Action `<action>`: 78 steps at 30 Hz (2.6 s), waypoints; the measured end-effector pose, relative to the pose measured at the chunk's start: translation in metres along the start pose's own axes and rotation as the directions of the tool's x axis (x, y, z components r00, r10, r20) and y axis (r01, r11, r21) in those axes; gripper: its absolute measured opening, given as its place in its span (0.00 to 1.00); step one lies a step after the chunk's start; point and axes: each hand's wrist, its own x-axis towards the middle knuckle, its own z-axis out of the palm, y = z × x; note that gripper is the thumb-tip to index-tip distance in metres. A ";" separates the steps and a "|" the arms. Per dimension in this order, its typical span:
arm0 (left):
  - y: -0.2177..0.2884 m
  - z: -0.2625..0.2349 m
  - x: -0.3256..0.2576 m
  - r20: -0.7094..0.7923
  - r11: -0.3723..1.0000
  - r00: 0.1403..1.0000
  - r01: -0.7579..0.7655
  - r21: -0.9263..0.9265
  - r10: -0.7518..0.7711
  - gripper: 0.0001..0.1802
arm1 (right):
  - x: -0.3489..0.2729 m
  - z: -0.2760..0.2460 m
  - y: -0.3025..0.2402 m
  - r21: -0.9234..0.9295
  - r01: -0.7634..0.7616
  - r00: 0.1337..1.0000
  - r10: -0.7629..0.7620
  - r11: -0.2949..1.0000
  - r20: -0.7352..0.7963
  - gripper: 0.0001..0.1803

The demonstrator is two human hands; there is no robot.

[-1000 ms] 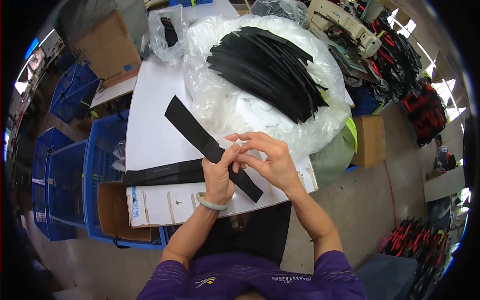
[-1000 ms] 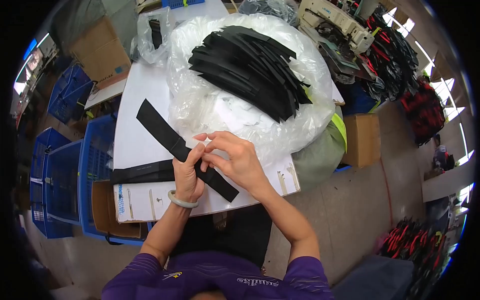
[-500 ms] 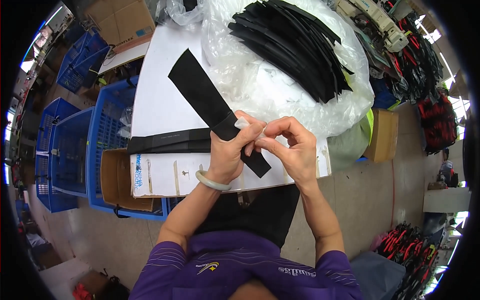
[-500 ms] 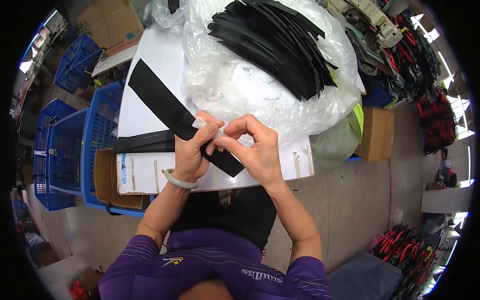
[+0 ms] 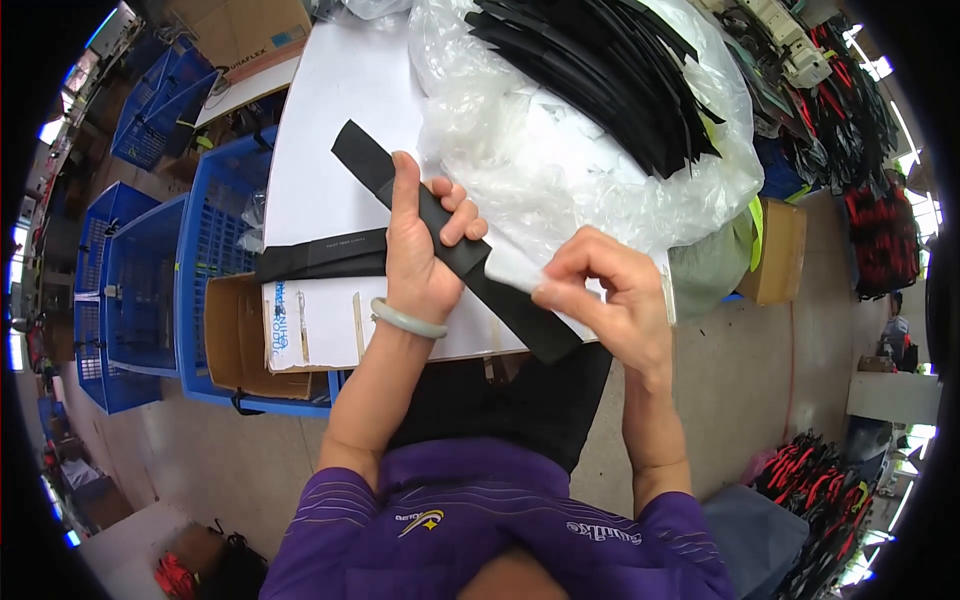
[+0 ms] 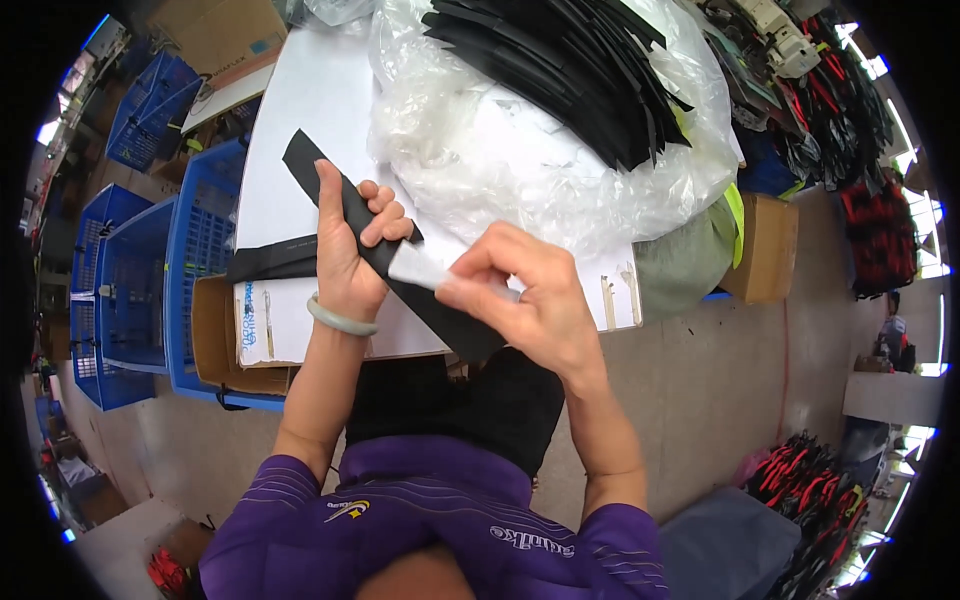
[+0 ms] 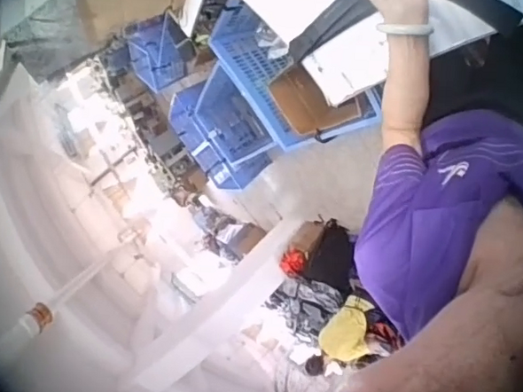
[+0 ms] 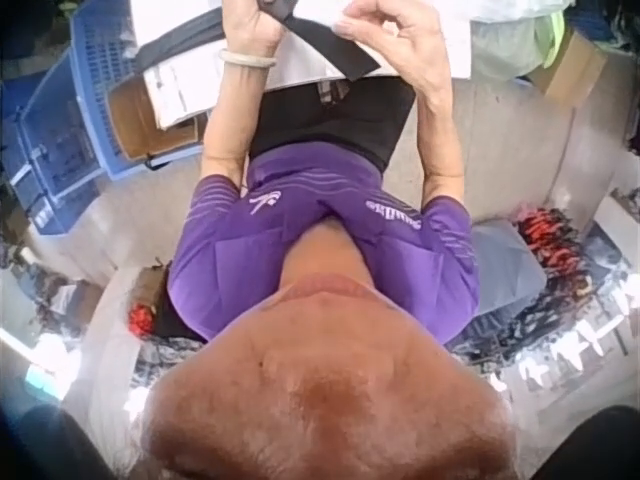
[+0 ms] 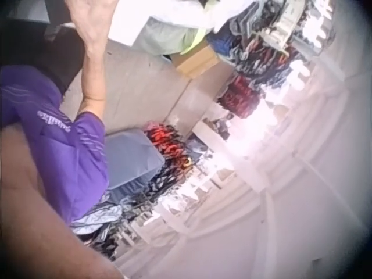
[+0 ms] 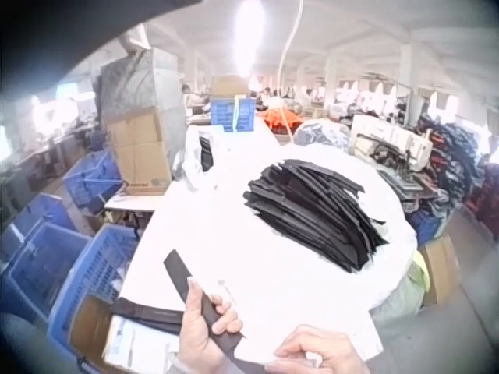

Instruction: Wrapping one end of black straps with foam padding.

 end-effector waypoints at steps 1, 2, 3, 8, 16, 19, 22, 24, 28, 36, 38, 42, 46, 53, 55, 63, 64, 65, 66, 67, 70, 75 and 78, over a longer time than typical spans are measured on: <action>0.001 -0.001 0.002 -0.017 0.999 0.999 0.035 -0.033 -0.036 0.28 | -0.003 -0.001 -0.001 -0.070 0.001 0.997 0.004 0.998 0.075 0.07; 0.000 0.000 0.003 -0.023 0.999 0.999 0.037 -0.039 -0.038 0.28 | -0.005 -0.002 -0.001 -0.138 0.009 0.988 0.012 0.990 0.152 0.07; -0.001 0.001 0.001 -0.020 1.000 1.000 0.016 -0.015 -0.016 0.28 | -0.005 0.000 -0.002 -0.138 -0.002 0.987 0.023 0.990 0.156 0.07; -0.004 0.006 -0.010 -0.071 0.991 0.991 -0.106 0.078 0.112 0.25 | -0.001 0.013 0.003 -0.377 0.071 0.993 -0.031 0.924 0.111 0.09; -0.027 0.010 -0.014 -0.043 0.973 0.974 -0.218 0.072 0.221 0.27 | -0.017 0.034 0.006 -0.537 0.091 0.993 -0.118 0.839 -0.017 0.11; -0.028 0.005 -0.019 0.016 0.977 0.979 -0.205 0.053 0.205 0.27 | -0.013 0.044 0.010 -0.489 0.121 0.992 -0.125 0.864 0.023 0.09; -0.020 0.003 -0.017 0.018 0.979 0.979 -0.204 -0.014 0.204 0.27 | -0.009 0.041 0.008 -0.486 0.091 0.995 -0.066 0.869 0.068 0.08; -0.012 0.001 -0.012 -0.082 0.983 0.980 -0.182 -0.031 0.179 0.28 | -0.016 0.037 0.000 -0.458 0.006 1.000 0.008 0.889 0.028 0.10; 0.007 -0.010 -0.004 -0.111 0.977 0.983 -0.159 -0.145 0.143 0.25 | -0.015 0.039 -0.005 -0.520 0.165 0.981 -0.083 0.838 0.178 0.14; 0.016 -0.012 -0.008 -0.075 0.969 0.991 -0.124 -0.212 0.111 0.27 | -0.005 0.040 -0.019 -0.614 0.325 0.944 -0.207 0.719 0.257 0.15; 0.013 -0.009 -0.008 -0.085 0.980 0.989 -0.133 -0.145 0.122 0.29 | -0.007 0.036 -0.017 -0.600 0.409 0.912 -0.293 0.688 0.286 0.14; 0.009 -0.006 -0.012 -0.043 0.986 0.991 -0.130 -0.104 0.126 0.29 | -0.009 0.026 -0.017 -0.578 0.438 0.899 -0.318 0.689 0.302 0.13; 0.005 -0.002 -0.015 0.031 0.985 0.986 -0.162 -0.052 0.164 0.30 | -0.004 0.020 -0.023 -0.591 0.447 0.892 -0.289 0.671 0.347 0.14; -0.001 0.004 -0.017 0.066 0.983 0.981 -0.183 -0.016 0.184 0.30 | -0.016 0.014 -0.008 -0.487 0.233 0.966 -0.143 0.842 0.216 0.15; -0.001 0.003 -0.017 0.060 0.980 0.978 -0.201 0.007 0.200 0.31 | -0.015 0.014 -0.009 -0.525 0.294 0.952 -0.198 0.799 0.233 0.14; -0.006 0.009 -0.022 0.089 0.950 0.954 -0.294 0.111 0.285 0.30 | -0.022 0.013 -0.002 -0.416 0.194 0.976 -0.131 0.889 0.176 0.08; -0.006 0.009 -0.022 0.107 0.949 0.953 -0.295 0.109 0.284 0.30 | -0.021 0.013 -0.004 -0.355 0.161 0.982 -0.112 0.921 0.154 0.08; -0.005 0.009 -0.023 0.124 0.949 0.951 -0.297 0.107 0.284 0.29 | -0.020 0.014 -0.004 -0.292 0.129 0.987 -0.093 0.948 0.134 0.07; -0.006 0.010 -0.022 0.126 0.950 0.952 -0.293 0.109 0.279 0.29 | -0.021 0.017 -0.002 -0.293 0.126 0.987 -0.091 0.948 0.129 0.07; -0.006 0.010 -0.022 0.126 0.968 0.964 -0.243 0.058 0.235 0.29 | -0.021 0.022 0.003 -0.237 0.129 0.991 -0.115 0.963 0.070 0.08; -0.014 0.011 -0.022 0.125 0.987 0.980 -0.159 0.008 0.157 0.28 | -0.016 0.039 0.014 -0.171 0.165 0.983 -0.176 0.971 -0.055 0.08; -0.014 0.008 -0.022 0.077 0.996 0.995 -0.055 -0.065 0.060 0.27 | -0.016 0.040 0.016 -0.199 0.246 0.958 -0.269 0.949 -0.096 0.08; -0.009 0.008 -0.018 0.059 0.993 0.997 -0.040 -0.115 0.047 0.26 | -0.019 0.039 0.022 -0.218 0.266 0.952 -0.292 0.939 -0.094 0.07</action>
